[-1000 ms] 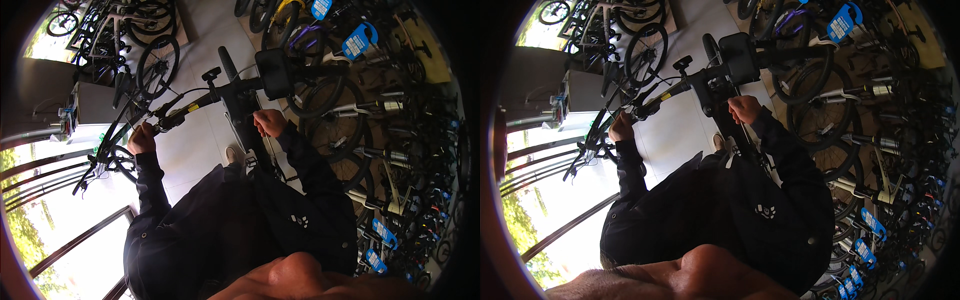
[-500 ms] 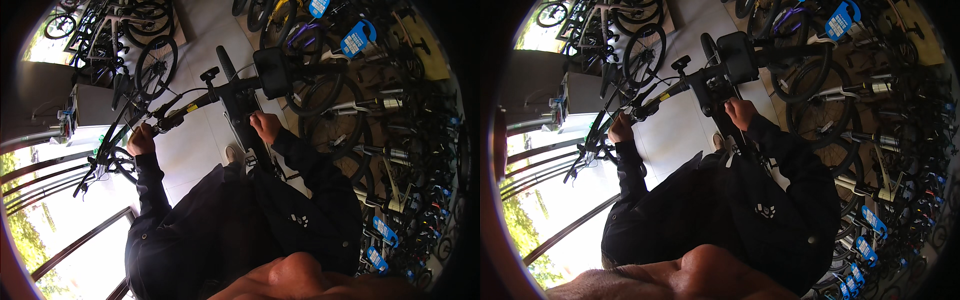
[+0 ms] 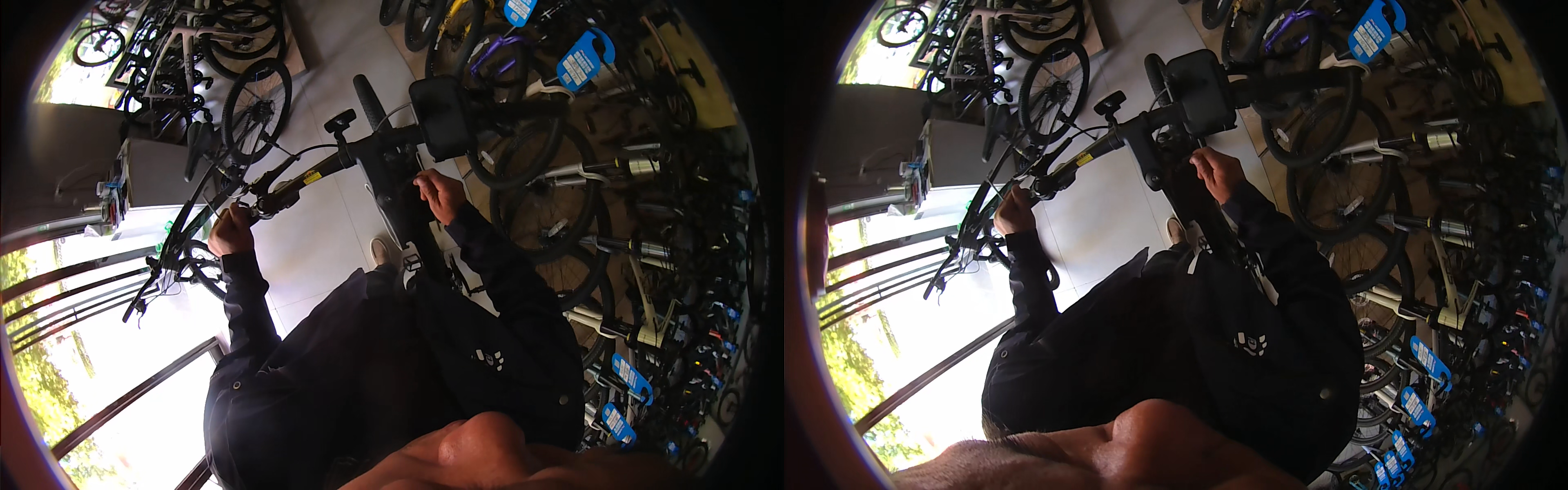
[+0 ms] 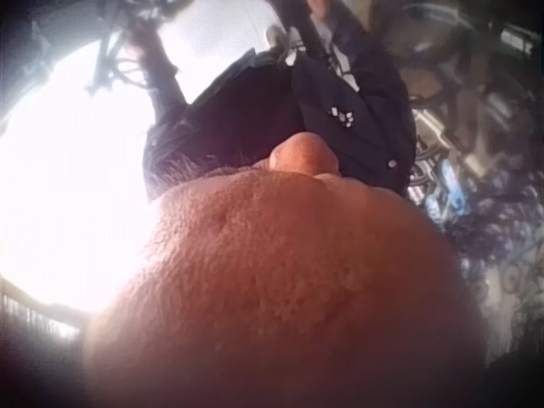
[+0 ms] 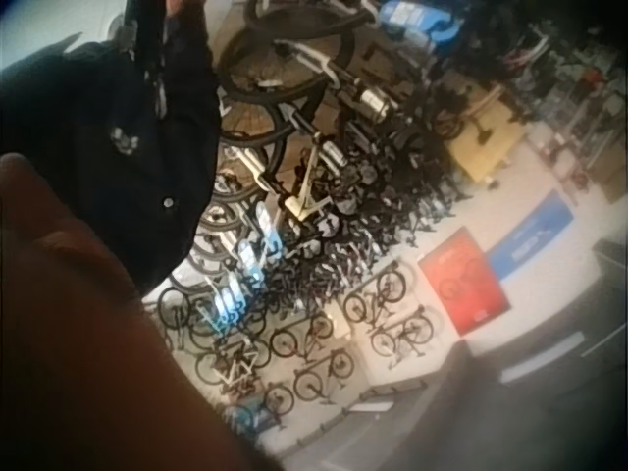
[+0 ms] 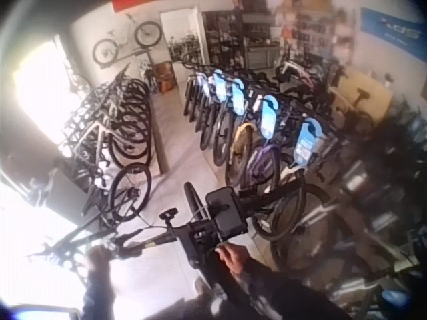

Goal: The person adjusts the bicycle seat and then the handlebar stem using an Allen key. They tighten bolts on the seat post and later on the handlebar stem while holding the components steady.

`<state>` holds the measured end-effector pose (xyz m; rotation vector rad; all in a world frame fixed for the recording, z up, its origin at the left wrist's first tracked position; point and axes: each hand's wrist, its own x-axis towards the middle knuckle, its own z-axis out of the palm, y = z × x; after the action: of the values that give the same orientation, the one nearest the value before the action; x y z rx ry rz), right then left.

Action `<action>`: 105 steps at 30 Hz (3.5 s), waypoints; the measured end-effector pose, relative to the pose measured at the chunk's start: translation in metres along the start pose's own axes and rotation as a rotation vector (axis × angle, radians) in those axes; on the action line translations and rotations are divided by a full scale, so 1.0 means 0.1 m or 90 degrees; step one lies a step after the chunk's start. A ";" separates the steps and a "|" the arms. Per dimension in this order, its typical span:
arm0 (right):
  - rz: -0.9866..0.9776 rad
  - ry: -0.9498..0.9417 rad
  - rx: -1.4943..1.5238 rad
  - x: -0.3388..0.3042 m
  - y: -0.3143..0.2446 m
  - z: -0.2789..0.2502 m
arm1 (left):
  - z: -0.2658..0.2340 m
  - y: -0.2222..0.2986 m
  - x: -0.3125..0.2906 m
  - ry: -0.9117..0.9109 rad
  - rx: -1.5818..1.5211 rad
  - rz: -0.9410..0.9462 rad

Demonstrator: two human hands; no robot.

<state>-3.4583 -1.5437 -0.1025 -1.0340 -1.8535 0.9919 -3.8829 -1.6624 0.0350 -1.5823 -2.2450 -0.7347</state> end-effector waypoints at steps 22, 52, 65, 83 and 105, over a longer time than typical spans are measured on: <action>0.257 -0.195 0.122 0.20 -0.36 -0.21 | 0.04 -0.04 0.01 0.009 0.028 0.008; -0.164 0.076 -0.052 -0.10 0.22 0.27 | -0.03 0.04 0.01 -0.018 -0.030 -0.016; 0.217 -0.103 0.127 0.07 -0.15 0.00 | 0.03 -0.05 0.03 -0.023 -0.015 -0.019; 0.283 -0.163 0.083 0.29 -0.18 -0.23 | 0.01 -0.03 0.03 -0.025 -0.006 -0.019; 0.327 -0.052 0.277 -0.27 0.01 -0.56 | -0.03 -0.16 -0.02 -0.037 0.046 0.042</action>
<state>-3.3983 -1.5536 -0.0884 -1.2284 -1.3562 1.6710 -3.8973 -1.6701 0.0326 -1.6536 -2.2216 -0.5911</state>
